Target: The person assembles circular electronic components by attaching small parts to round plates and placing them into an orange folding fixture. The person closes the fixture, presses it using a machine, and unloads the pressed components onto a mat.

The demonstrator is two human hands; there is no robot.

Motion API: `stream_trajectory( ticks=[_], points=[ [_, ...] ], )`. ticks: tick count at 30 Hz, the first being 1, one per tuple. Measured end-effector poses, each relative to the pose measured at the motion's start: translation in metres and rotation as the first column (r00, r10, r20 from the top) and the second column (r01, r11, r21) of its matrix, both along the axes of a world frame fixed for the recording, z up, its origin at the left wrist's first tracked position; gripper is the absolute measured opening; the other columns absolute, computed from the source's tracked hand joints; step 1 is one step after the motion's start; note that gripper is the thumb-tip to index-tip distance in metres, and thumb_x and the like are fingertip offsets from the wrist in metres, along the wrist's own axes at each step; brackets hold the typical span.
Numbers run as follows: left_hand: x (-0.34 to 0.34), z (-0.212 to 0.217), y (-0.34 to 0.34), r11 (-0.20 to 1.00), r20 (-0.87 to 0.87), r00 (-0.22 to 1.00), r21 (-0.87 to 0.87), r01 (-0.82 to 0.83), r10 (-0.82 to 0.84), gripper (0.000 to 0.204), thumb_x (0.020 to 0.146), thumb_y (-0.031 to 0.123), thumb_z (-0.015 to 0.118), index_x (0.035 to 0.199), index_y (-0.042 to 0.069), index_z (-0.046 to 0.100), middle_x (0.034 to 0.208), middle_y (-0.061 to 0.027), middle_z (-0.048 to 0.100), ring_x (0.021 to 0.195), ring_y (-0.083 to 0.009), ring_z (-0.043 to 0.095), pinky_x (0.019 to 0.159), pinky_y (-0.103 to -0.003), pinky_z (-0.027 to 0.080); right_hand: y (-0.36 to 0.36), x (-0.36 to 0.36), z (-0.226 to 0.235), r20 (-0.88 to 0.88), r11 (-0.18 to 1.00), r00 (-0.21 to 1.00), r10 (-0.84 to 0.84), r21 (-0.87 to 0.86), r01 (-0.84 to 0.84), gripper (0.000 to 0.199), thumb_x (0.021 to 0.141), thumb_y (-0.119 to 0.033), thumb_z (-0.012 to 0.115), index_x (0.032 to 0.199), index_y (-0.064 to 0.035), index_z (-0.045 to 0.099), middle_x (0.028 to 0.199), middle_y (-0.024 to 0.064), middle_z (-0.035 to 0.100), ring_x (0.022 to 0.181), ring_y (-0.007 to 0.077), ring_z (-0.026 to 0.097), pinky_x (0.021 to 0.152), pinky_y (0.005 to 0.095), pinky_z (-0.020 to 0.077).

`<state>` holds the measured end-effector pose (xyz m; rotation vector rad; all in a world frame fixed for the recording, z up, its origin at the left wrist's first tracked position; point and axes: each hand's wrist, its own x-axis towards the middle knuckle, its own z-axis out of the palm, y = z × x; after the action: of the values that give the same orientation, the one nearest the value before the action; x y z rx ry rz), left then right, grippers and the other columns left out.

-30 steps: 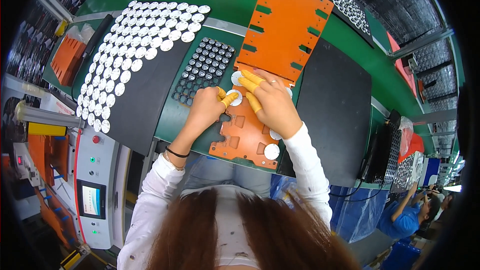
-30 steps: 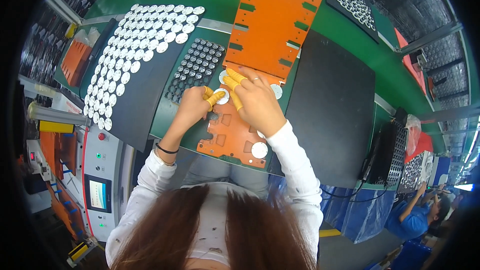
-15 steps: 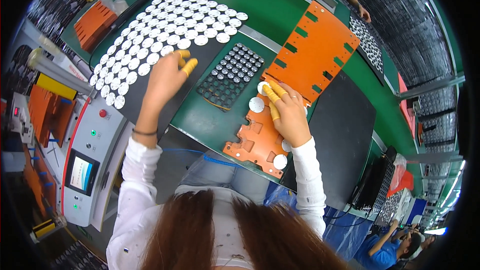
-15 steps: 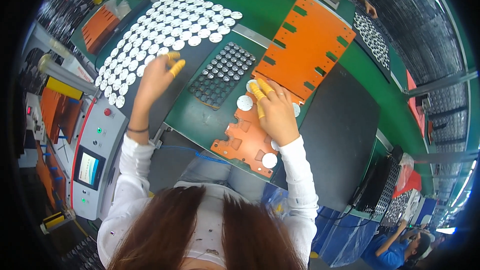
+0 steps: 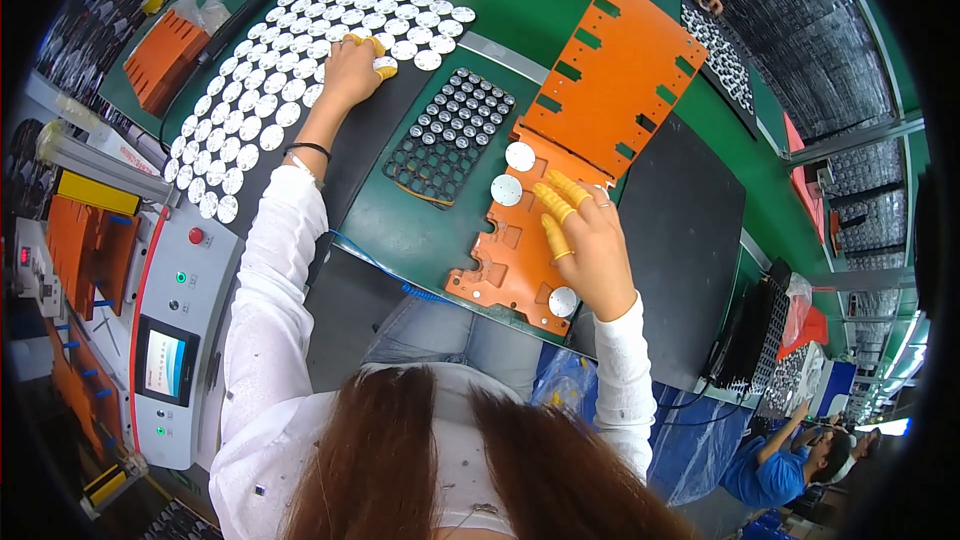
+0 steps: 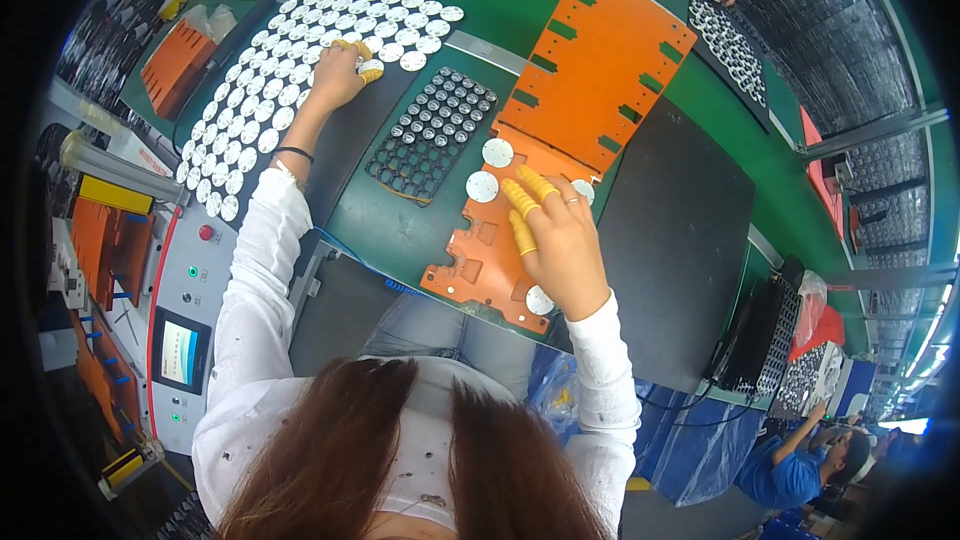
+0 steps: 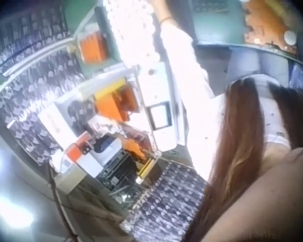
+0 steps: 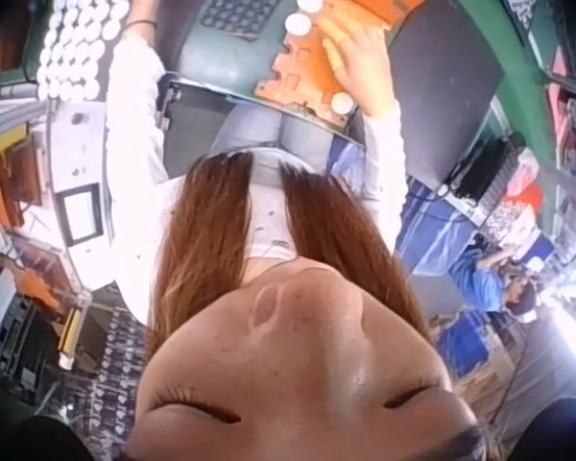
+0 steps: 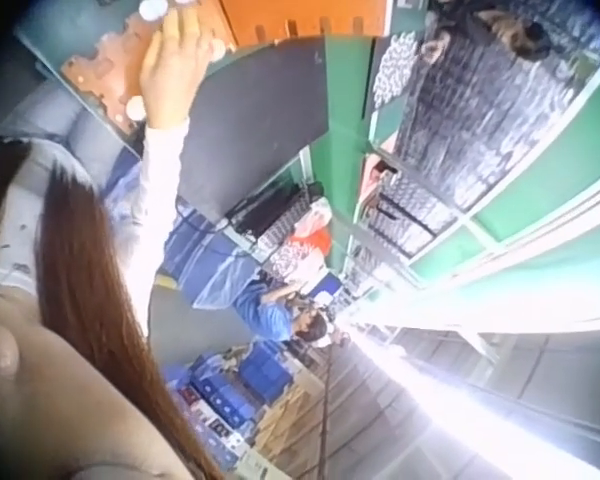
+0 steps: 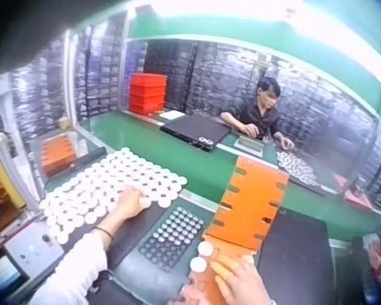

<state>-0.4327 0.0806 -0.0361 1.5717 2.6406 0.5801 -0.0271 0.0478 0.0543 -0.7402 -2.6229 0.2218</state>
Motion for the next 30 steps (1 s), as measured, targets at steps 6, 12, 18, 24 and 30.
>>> stream_trajectory(
  ticks=[6, 12, 18, 24, 30],
  points=[
    [0.002, 0.000, -0.009, 0.972, 0.027, 0.989, 0.193, 0.136, -0.144, 0.035, 0.077, 0.013, 0.078, 0.109, 0.006, 0.064, 0.100, -0.0162, 0.066, 0.093, -0.0337, 0.062, 0.086, -0.043, 0.050, -0.002, -0.019, -0.024, 0.137, 0.990, 0.990, 0.019, 0.138, -0.038, 0.045, 0.077, 0.001, 0.060, 0.121, -0.0074, 0.068, 0.129, 0.0145, 0.060, 0.124, 0.0337, 0.051, 0.102, 0.0478, 0.0403],
    [0.028, 0.044, -0.061, 0.951, 0.054, 0.975, 0.240, 0.196, -0.215, 0.037, 0.083, 0.004, 0.071, 0.120, 0.005, 0.064, 0.095, -0.0146, 0.065, 0.082, -0.0227, 0.067, 0.073, -0.033, 0.053, 0.002, -0.022, -0.030, 0.181, 0.983, 0.984, 0.007, 0.181, -0.040, 0.045, 0.073, 0.007, 0.060, 0.113, -0.0096, 0.073, 0.128, 0.0153, 0.059, 0.127, 0.0361, 0.047, 0.103, 0.0490, 0.0387],
    [0.056, 0.074, -0.133, 0.865, 0.662, 0.620, 0.499, 0.056, -0.422, 0.042, 0.088, -0.002, 0.066, 0.129, 0.002, 0.060, 0.098, -0.0130, 0.068, 0.085, -0.0140, 0.068, 0.075, -0.025, 0.054, 0.023, -0.067, 0.000, 0.094, 0.981, 0.988, 0.126, 0.134, -0.138, 0.029, 0.081, -0.004, 0.063, 0.108, -0.0064, 0.073, 0.126, 0.0121, 0.061, 0.122, 0.0318, 0.051, 0.100, 0.0421, 0.0417],
    [0.085, 0.064, -0.188, 0.859, 0.854, 0.329, 0.477, -0.185, -0.403, 0.034, 0.096, 0.001, 0.059, 0.130, -0.003, 0.057, 0.106, -0.0120, 0.069, 0.085, -0.0134, 0.067, 0.073, -0.024, 0.054, 0.046, -0.130, -0.025, 0.137, 0.985, 0.982, 0.130, 0.096, -0.144, 0.022, 0.079, -0.013, 0.075, 0.100, -0.0056, 0.074, 0.101, 0.0100, 0.063, 0.100, 0.0292, 0.056, 0.085, 0.0374, 0.0468],
    [0.114, 0.061, -0.207, 0.826, 0.883, 0.173, 0.470, -0.313, -0.437, 0.034, 0.098, 0.003, 0.057, 0.131, -0.005, 0.056, 0.110, -0.0152, 0.069, 0.089, -0.0197, 0.070, 0.076, -0.028, 0.058, 0.058, -0.143, -0.045, 0.114, 0.987, 0.986, 0.120, 0.092, -0.131, 0.021, 0.073, -0.016, 0.079, 0.089, -0.0052, 0.071, 0.096, 0.0099, 0.062, 0.100, 0.0283, 0.056, 0.085, 0.0395, 0.0462]
  ],
)
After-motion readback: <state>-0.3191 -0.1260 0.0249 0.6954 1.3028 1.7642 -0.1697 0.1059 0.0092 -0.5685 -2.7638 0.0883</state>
